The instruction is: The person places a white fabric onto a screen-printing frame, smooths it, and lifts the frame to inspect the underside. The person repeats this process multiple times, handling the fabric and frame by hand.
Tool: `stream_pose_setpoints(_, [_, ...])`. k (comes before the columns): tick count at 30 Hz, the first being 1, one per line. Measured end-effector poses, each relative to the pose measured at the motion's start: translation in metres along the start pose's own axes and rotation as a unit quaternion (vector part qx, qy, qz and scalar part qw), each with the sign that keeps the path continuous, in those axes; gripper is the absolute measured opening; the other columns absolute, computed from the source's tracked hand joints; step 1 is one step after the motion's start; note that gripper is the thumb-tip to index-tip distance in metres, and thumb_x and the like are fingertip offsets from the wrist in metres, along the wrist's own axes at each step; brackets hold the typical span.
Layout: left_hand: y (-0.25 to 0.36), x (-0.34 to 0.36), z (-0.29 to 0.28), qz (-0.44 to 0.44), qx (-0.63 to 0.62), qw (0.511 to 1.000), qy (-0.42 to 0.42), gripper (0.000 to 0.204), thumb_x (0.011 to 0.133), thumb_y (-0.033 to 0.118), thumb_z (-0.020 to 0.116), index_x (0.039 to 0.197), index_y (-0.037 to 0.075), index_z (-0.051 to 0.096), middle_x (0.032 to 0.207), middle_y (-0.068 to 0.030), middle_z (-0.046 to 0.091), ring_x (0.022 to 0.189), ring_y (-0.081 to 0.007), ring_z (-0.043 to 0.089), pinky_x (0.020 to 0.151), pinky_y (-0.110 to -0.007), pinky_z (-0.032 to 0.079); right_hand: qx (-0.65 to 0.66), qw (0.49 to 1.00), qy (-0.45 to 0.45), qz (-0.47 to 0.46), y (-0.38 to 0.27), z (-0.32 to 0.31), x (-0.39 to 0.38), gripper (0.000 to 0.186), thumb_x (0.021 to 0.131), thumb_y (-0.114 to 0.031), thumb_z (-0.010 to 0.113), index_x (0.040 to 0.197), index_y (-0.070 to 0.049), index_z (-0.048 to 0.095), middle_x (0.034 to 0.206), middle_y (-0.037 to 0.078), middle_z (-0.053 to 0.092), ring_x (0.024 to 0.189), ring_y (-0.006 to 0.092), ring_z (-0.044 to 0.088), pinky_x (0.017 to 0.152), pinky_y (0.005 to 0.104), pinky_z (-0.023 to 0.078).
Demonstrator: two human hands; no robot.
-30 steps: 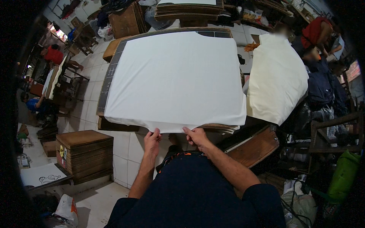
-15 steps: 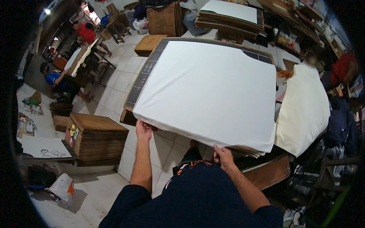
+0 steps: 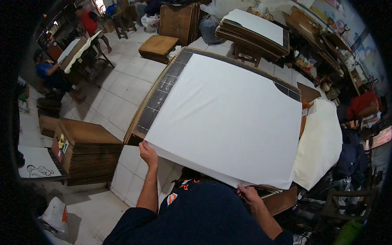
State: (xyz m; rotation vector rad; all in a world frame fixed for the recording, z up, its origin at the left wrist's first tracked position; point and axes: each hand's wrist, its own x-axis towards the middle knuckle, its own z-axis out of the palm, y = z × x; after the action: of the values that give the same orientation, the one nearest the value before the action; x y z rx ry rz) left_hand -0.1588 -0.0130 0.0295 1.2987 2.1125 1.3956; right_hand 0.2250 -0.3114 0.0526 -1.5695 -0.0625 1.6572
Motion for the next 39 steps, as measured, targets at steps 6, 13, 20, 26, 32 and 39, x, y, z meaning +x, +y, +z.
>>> stream_pose_setpoints(6, [-0.001,-0.002,0.007,-0.071,0.032,0.997,-0.026,0.03,0.105,0.027,0.04,0.102,0.0,0.052,0.09,-0.0284,0.063,0.086,-0.0477,0.061,0.072,-0.05,0.045,0.026,0.998,0.046,0.044,0.0,0.005,-0.003,0.022,0.093,-0.024,0.071,0.094,-0.003,0.066,0.078,0.006,0.065,0.064,0.0143,0.059,0.058,0.0288,0.049])
stream_pose_setpoints(13, [0.05,0.053,-0.004,0.127,-0.033,0.99,-0.057,0.023,0.096,0.02,0.059,0.107,0.0,0.058,0.101,-0.0145,0.057,0.095,-0.031,0.052,0.083,-0.043,0.042,-0.041,0.996,0.073,0.013,0.004,0.006,-0.003,0.022,0.092,-0.023,0.071,0.097,-0.002,0.066,0.081,0.006,0.066,0.069,0.014,0.06,0.062,0.0289,0.049])
stream_pose_setpoints(20, [0.114,0.116,0.107,0.305,0.131,0.933,-0.14,0.027,0.083,0.028,0.073,0.093,0.005,0.063,0.095,-0.0116,0.058,0.096,-0.0345,0.052,0.085,-0.047,0.04,-0.03,0.997,0.071,-0.012,0.008,0.008,-0.003,0.021,0.092,-0.019,0.071,0.1,0.0,0.066,0.084,0.007,0.067,0.074,0.015,0.061,0.065,0.0286,0.05])
stream_pose_setpoints(26, [0.116,0.141,0.139,0.267,0.121,0.929,-0.227,0.026,0.081,0.026,0.074,0.076,0.005,0.06,0.091,-0.0108,0.057,0.093,-0.0336,0.052,0.086,-0.049,0.039,-0.005,0.997,0.082,-0.005,0.011,0.009,-0.004,0.017,0.093,-0.014,0.068,0.102,0.0,0.068,0.088,0.008,0.069,0.075,0.0149,0.063,0.067,0.0278,0.051])
stream_pose_setpoints(32, [0.141,0.12,0.146,0.308,0.198,0.917,-0.158,0.031,0.085,0.02,0.068,0.11,0.004,0.061,0.114,-0.0167,0.059,0.11,-0.0344,0.054,0.096,-0.049,0.038,-0.003,0.997,0.078,0.009,0.013,0.006,-0.003,0.014,0.092,-0.013,0.068,0.101,-0.002,0.069,0.086,0.006,0.07,0.076,0.0131,0.063,0.068,0.0266,0.051])
stream_pose_setpoints(39, [0.194,0.074,0.241,0.551,0.065,0.713,-0.428,0.062,0.096,0.041,0.054,0.147,0.007,0.041,0.153,-0.0236,0.034,0.144,-0.0397,0.028,0.119,-0.052,0.019,-0.013,0.996,0.087,-0.022,0.02,0.009,-0.004,0.017,0.09,-0.016,0.072,0.097,-0.001,0.07,0.083,0.006,0.07,0.072,0.0134,0.062,0.068,0.0277,0.051])
